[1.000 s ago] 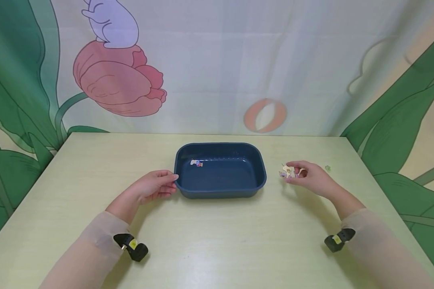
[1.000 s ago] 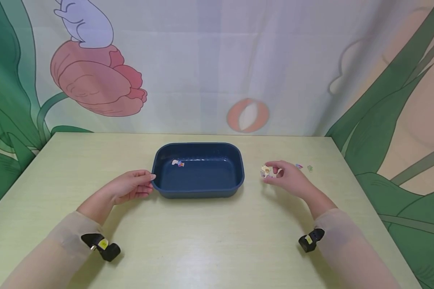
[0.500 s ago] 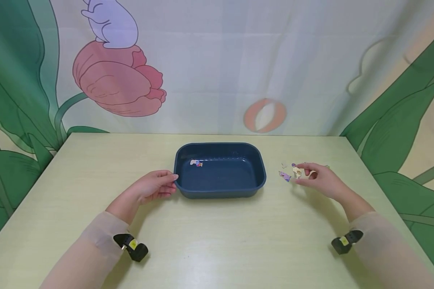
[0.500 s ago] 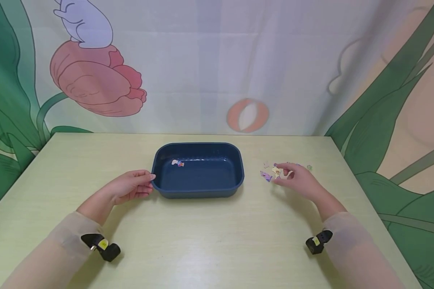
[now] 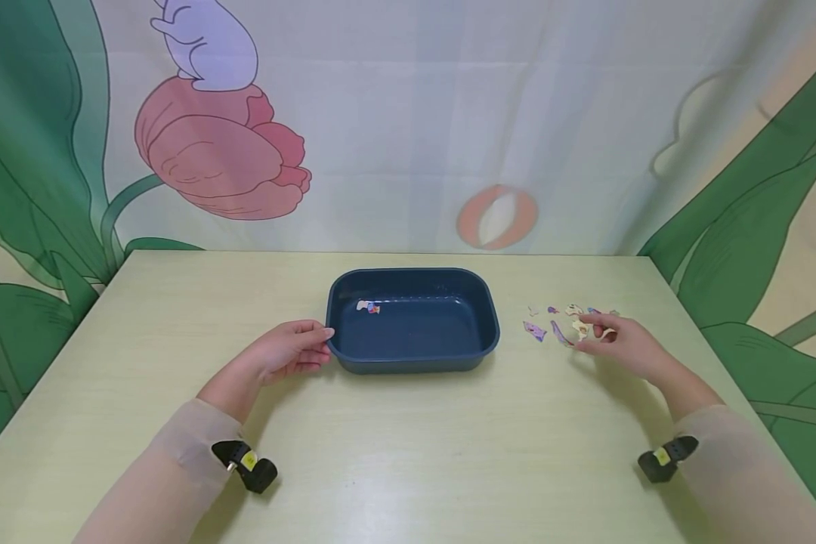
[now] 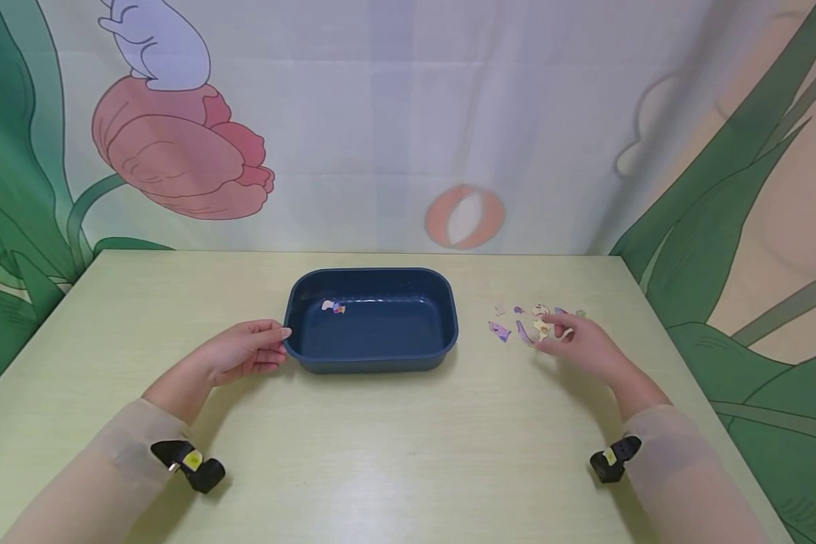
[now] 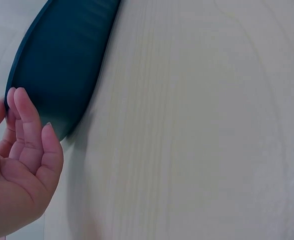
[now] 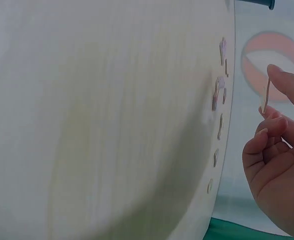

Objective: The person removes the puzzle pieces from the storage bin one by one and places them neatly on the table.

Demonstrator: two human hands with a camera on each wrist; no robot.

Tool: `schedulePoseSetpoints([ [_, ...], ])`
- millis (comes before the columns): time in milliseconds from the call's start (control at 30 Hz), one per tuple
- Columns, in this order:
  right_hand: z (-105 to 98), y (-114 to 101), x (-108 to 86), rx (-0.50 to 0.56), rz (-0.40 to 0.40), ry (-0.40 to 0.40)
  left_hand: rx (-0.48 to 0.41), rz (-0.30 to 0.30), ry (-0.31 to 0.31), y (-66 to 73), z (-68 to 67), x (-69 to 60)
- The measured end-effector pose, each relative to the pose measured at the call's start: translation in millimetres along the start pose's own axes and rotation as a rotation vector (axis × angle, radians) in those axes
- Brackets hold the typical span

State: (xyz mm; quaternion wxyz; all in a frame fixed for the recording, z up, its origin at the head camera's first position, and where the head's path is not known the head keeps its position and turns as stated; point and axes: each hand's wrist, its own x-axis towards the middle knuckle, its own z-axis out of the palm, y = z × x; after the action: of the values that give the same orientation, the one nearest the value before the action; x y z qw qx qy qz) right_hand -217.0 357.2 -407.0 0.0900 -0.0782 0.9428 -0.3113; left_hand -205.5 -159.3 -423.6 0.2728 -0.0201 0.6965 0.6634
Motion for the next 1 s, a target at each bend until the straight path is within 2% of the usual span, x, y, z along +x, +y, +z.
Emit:
schedulePoseSetpoints([
  [433, -4.2, 22.6, -7.7, 0.002, 0.025, -0.007, 0.002, 0.001, -0.010, 0.5, -0.3, -1.0],
  [767, -4.2, 32.1, -3.8, 0.029, 0.048, -0.036, -0.001, -0.001, -0.005, -0.1, -0.8, -1.0],
  [1000, -3.5, 34.0, 1.0, 0.010, 0.016, -0.044, 0.006, -0.003, -0.006, -0.4, -1.0, -0.3],
])
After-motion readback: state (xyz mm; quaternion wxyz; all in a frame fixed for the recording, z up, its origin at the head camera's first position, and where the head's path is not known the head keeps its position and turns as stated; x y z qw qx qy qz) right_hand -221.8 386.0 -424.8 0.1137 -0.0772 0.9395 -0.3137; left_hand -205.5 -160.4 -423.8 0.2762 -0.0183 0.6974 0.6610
